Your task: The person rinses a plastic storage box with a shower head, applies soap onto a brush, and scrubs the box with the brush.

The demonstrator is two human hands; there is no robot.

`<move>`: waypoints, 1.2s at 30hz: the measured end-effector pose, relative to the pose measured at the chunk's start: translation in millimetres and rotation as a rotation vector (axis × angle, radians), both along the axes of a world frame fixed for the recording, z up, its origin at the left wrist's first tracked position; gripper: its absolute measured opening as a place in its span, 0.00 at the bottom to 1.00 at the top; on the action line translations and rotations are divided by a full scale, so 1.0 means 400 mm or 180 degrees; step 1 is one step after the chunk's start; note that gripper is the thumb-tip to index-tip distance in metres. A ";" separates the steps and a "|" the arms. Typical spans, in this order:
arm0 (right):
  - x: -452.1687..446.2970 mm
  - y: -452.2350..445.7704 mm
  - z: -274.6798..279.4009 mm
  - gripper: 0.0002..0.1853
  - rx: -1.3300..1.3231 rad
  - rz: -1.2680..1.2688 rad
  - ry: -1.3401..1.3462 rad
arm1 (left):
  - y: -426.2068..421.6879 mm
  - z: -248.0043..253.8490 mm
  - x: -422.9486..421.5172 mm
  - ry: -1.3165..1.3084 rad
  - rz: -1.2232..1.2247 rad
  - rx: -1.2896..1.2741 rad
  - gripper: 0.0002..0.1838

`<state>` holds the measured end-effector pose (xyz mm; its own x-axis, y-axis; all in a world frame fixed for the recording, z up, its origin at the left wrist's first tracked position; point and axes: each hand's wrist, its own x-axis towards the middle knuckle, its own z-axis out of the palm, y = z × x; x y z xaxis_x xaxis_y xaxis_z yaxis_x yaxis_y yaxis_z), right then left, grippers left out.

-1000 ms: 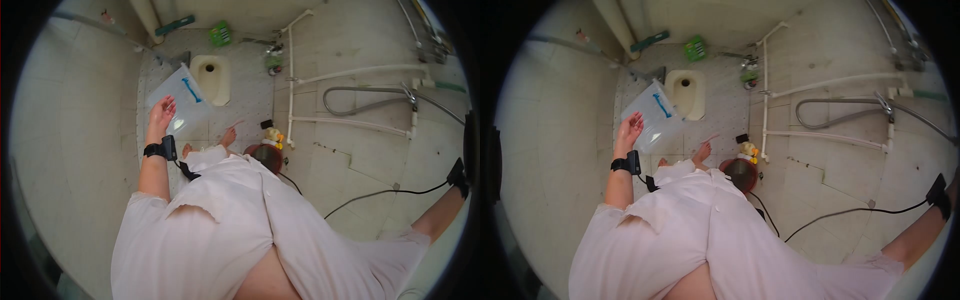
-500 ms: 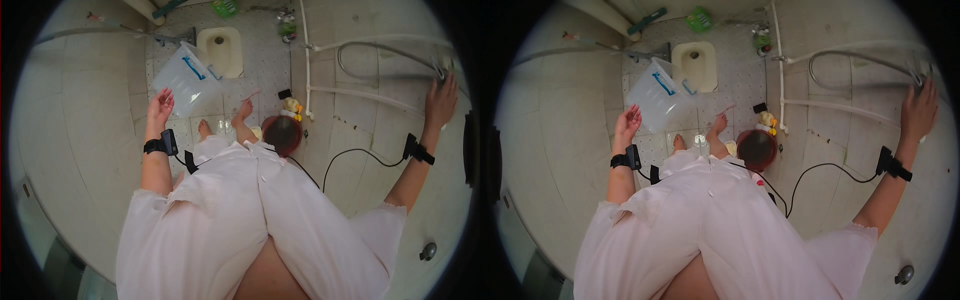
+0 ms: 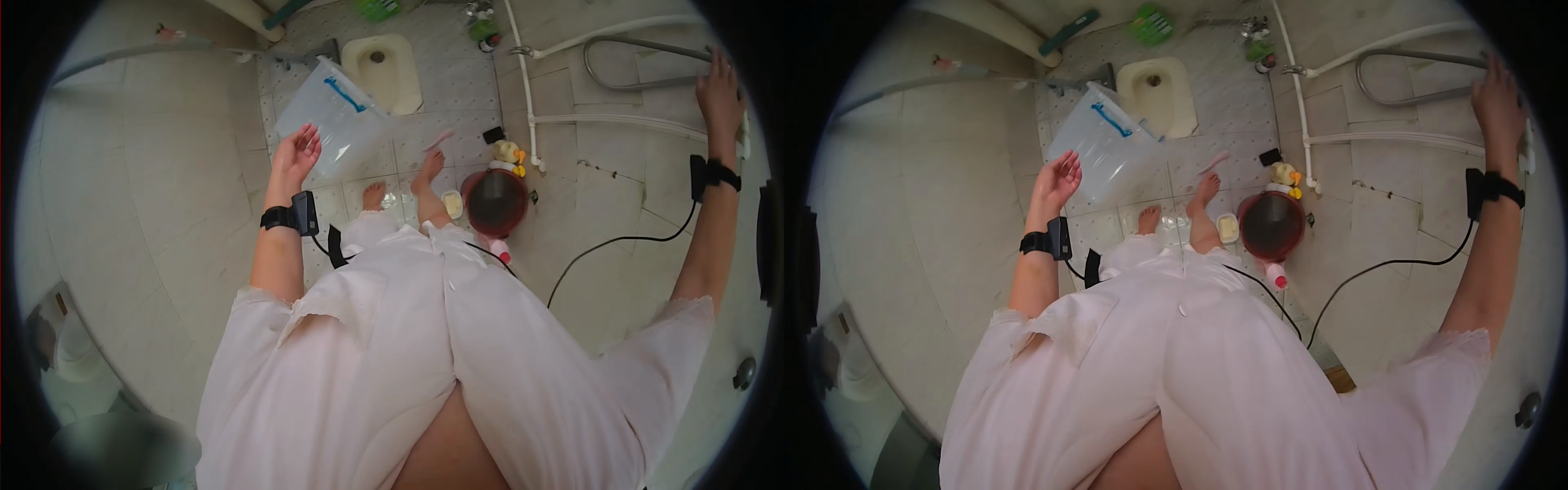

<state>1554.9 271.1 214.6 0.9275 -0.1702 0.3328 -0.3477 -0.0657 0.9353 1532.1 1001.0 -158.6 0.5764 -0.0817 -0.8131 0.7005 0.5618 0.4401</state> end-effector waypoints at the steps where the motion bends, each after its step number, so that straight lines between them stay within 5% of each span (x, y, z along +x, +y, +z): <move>1: 0.009 0.000 -0.004 0.31 0.0126 -0.0077 -0.0066 | 0.009 0.019 -0.001 -0.0043 -0.0014 0.0027 0.16; 3: -0.017 0.003 -0.036 0.30 0.0407 0.0279 -0.0113 | 0.034 0.064 -0.019 -0.0104 -0.0021 0.0133 0.15; 6: -0.175 0.165 -0.228 0.29 0.2109 0.1557 -0.0554 | 0.153 0.007 -0.062 -0.0056 -0.0027 0.0136 0.13; 8: -0.331 0.366 -0.421 0.24 0.3571 0.1514 -0.0697 | 0.195 -0.051 -0.074 0.0046 -0.0121 0.0108 0.12; 9: -0.425 0.452 -0.543 0.20 0.3614 0.1628 -0.0521 | 0.224 -0.063 -0.094 0.0305 -0.0040 0.0208 0.13; 10: -0.503 0.600 -0.543 0.16 0.4662 0.0701 -0.0027 | 0.246 -0.076 -0.108 0.0567 0.0007 0.0324 0.13; 11: -0.646 0.625 -0.727 0.13 0.4599 0.0628 0.0092 | 0.256 -0.084 -0.117 0.0582 -0.0171 0.0322 0.13; 14: -0.926 0.817 -0.865 0.20 0.5305 -0.1258 0.1308 | 0.238 -0.122 -0.104 0.0721 -0.0486 0.0392 0.11; 16: -1.139 0.910 -0.934 0.21 0.6371 -0.2347 0.0599 | 0.204 -0.106 -0.108 0.0662 -0.0768 0.0411 0.11; 18: -1.289 0.997 -0.900 0.21 0.6391 -0.3204 0.0457 | 0.134 -0.061 -0.113 0.0612 -0.1061 0.0479 0.12; 22: -1.626 1.105 -0.974 0.20 0.6659 -0.3609 -0.0264 | -0.031 -0.017 -0.136 0.0545 -0.1803 0.0438 0.15; 27: -1.944 1.269 -0.887 0.19 0.6705 -0.3752 -0.3052 | -0.290 -0.013 -0.269 0.0389 -0.2757 0.0362 0.13; 29: -2.063 1.298 -0.863 0.18 0.6596 -0.3586 -0.3390 | -0.436 -0.002 -0.407 0.0376 -0.3028 0.0225 0.12; 33: -2.301 1.378 -0.882 0.16 0.6472 -0.3717 -0.2101 | -0.715 -0.033 -0.738 0.0538 -0.3789 -0.0070 0.08; 36: -2.445 1.411 -0.870 0.16 0.6315 -0.3740 -0.2868 | -0.901 -0.010 -1.029 0.0512 -0.4556 -0.0406 0.07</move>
<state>576.8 835.3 -133.3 0.0726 -0.7237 -0.6863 -0.9564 0.1447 -0.2538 1120.6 640.5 -162.6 -0.1557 -0.5749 -0.8032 0.7212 -0.6218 0.3053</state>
